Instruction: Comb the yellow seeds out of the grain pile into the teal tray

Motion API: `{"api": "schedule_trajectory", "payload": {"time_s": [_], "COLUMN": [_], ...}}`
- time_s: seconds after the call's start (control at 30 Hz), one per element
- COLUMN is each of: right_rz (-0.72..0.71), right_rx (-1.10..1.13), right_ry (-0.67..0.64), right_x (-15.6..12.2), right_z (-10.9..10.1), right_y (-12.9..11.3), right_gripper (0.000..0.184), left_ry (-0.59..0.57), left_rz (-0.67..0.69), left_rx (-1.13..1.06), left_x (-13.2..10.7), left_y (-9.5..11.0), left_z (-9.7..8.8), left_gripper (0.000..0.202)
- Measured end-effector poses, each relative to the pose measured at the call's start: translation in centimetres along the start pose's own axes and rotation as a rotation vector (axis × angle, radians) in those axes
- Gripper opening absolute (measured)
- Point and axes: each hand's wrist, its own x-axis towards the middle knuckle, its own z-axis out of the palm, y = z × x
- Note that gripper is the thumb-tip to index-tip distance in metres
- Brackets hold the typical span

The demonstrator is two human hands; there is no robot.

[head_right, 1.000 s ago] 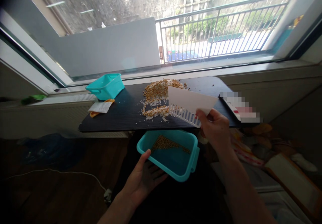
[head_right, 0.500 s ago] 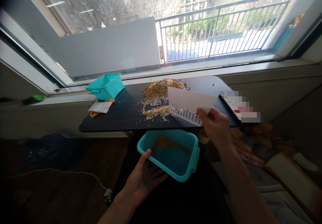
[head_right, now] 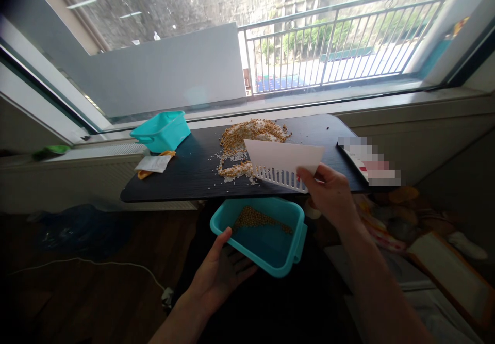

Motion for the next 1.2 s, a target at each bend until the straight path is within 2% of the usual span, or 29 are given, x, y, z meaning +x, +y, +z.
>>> {"api": "schedule_trajectory", "payload": {"time_s": [0.17,0.33,0.43,0.57,0.77,0.97,1.1,1.2], "right_rz": [0.019,0.003,-0.003,-0.005,-0.013,0.044,0.133,0.113], "right_rx": [-0.12,-0.165,-0.189,-0.137,-0.142,-0.066,0.038,0.051], "right_ry": [-0.001,0.049,0.032,-0.014,0.009,-0.089,-0.043,-0.008], "right_x": [-0.4,0.3,0.5,0.4,0.7,-0.1,-1.2,-1.4], "right_z": [-1.3,-1.1,-1.1,-1.6,-1.7,-2.3,-3.2,-2.9], "right_y": [-1.5,-2.0,-1.7,-1.3,-0.5,0.1,-0.7,-1.2], "right_gripper": [0.023,0.023,0.022,0.023,0.032,0.032,0.027,0.027], "left_ry": [-0.003,-0.004,-0.015,-0.024,-0.019,-0.019,-0.027,-0.009], "left_rz": [-0.001,0.002,0.001,-0.002,-0.005,-0.003,0.002,0.005], "left_rx": [0.007,0.011,0.007,0.011,0.016,0.007,0.014,0.018], "left_x": [0.2,0.2,0.1,0.2,0.5,0.4,0.3,0.3], "left_y": [-0.1,-0.1,-0.1,-0.1,-0.1,0.0,-0.1,-0.1], "left_z": [-0.1,-0.1,-0.2,-0.3,-0.4,-0.4,-0.2,-0.2], "left_gripper": [0.06,0.06,0.061,0.062,0.062,0.063,0.062,0.062]}}
